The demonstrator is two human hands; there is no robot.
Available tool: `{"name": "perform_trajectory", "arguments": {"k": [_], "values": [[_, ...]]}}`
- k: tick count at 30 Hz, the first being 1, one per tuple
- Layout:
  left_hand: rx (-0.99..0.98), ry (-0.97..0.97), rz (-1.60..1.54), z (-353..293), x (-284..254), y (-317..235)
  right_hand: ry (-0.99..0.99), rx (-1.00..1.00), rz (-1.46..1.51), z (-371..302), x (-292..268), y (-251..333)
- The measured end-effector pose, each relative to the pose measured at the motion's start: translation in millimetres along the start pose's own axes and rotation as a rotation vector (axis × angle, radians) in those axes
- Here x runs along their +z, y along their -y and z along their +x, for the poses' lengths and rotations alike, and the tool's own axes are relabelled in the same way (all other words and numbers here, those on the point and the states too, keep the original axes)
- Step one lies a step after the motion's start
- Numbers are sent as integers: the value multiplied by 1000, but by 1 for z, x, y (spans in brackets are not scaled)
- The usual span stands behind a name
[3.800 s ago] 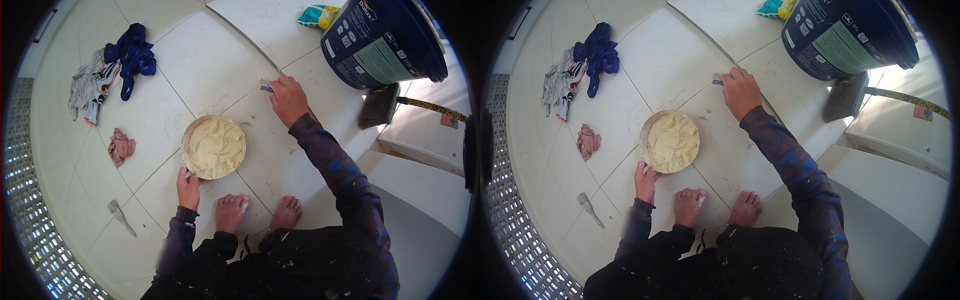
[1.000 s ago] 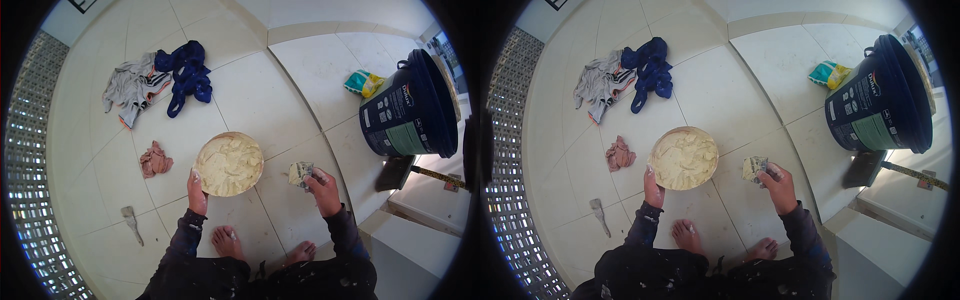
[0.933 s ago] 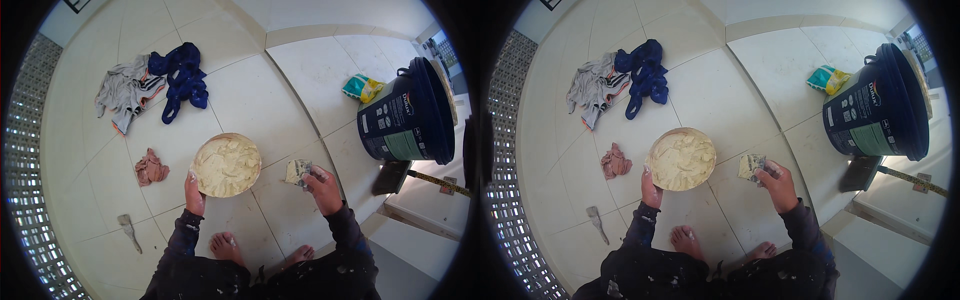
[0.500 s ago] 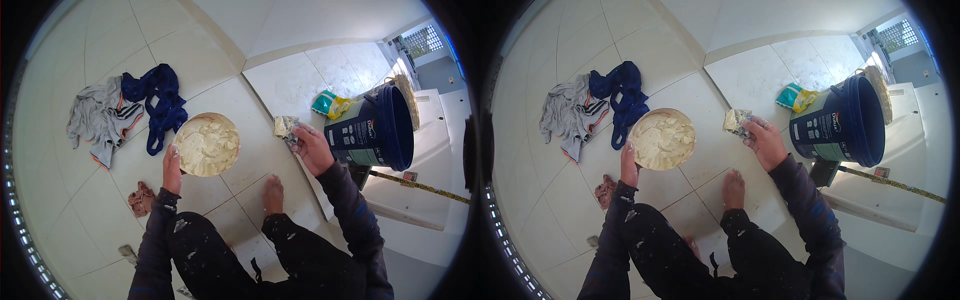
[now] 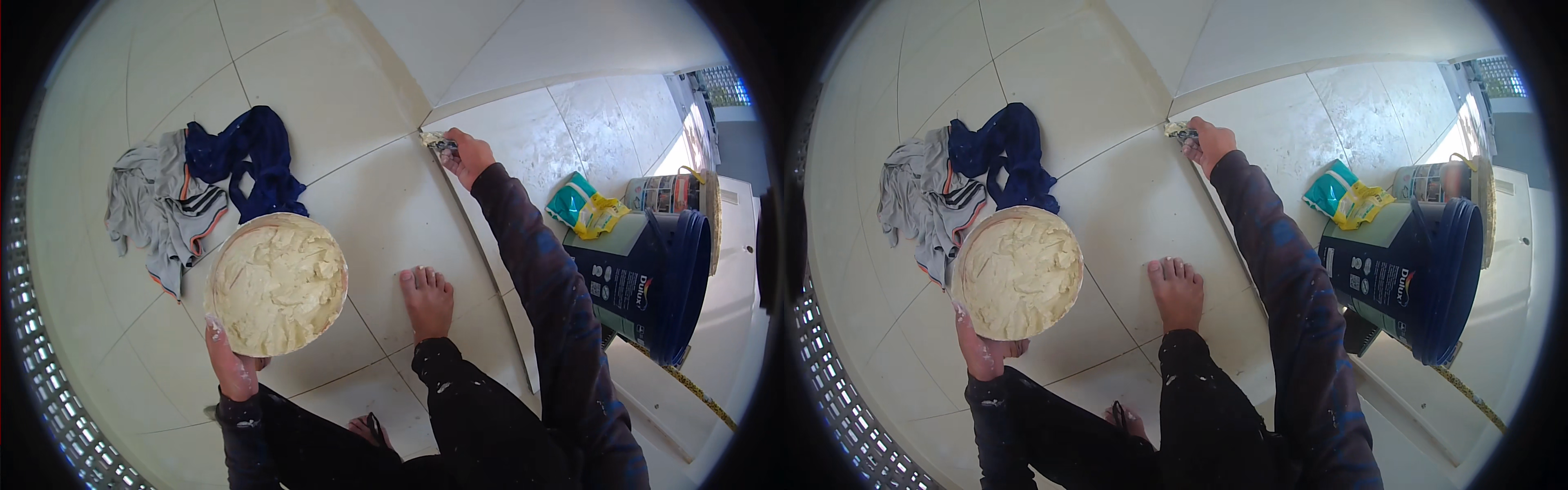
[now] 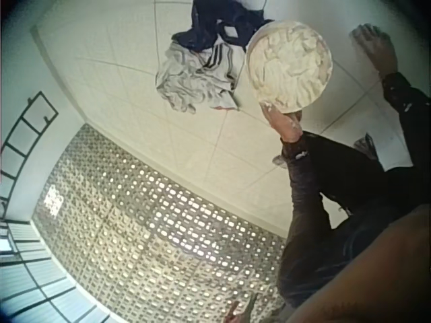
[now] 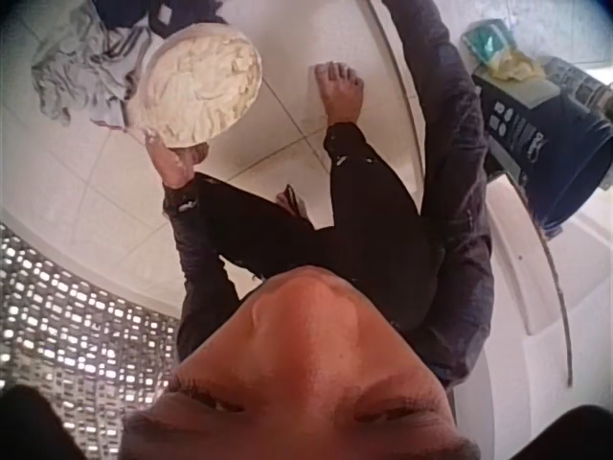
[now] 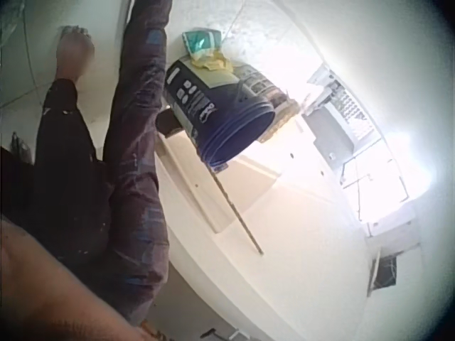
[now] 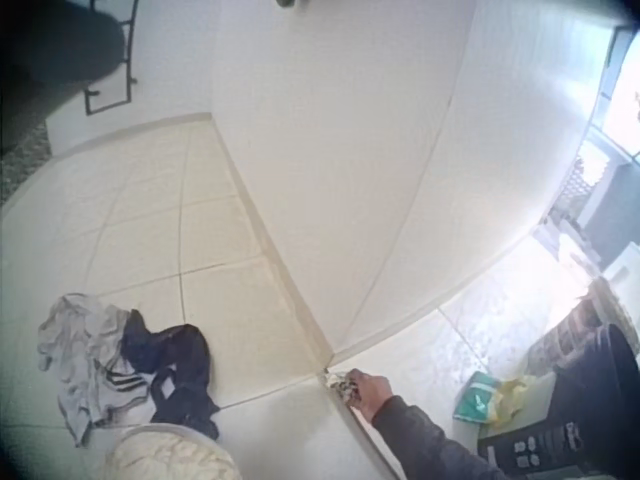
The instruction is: The person applies grout to joints between floor tiles using a putty knife and their fingers. They pick up material from a container and spread it along the lines, smoothing the surface over multiple sections of the floor.
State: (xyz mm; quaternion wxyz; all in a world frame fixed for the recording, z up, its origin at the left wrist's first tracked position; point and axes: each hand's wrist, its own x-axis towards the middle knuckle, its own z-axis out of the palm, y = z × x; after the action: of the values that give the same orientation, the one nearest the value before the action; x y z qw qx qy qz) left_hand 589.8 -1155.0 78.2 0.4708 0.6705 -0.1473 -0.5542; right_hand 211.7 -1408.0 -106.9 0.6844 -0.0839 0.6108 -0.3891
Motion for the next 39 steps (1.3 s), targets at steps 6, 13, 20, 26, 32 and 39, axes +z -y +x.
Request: {"name": "perform_trajectory", "arguments": {"k": [6, 13, 20, 26, 32, 39], "values": [[66, -25, -76, 1, -7, 34, -35, 16, 21, 24, 7, 14], [91, -23, -124, 1, -15, 36, -61, 82, 400, 29, 0, 3], [125, -44, -115, 0, -24, 36, -41, 80, 397, 18, 4, -15], [148, 6, -113, 1, -17, 46, -154, 36, 575, 34, 20, 7], [134, -68, -104, -5, -19, 46, -191, 51, 681, 25, 9, -12], [147, -36, -83, -7, -14, 39, -104, 50, 653, 30, 31, 4]]}}
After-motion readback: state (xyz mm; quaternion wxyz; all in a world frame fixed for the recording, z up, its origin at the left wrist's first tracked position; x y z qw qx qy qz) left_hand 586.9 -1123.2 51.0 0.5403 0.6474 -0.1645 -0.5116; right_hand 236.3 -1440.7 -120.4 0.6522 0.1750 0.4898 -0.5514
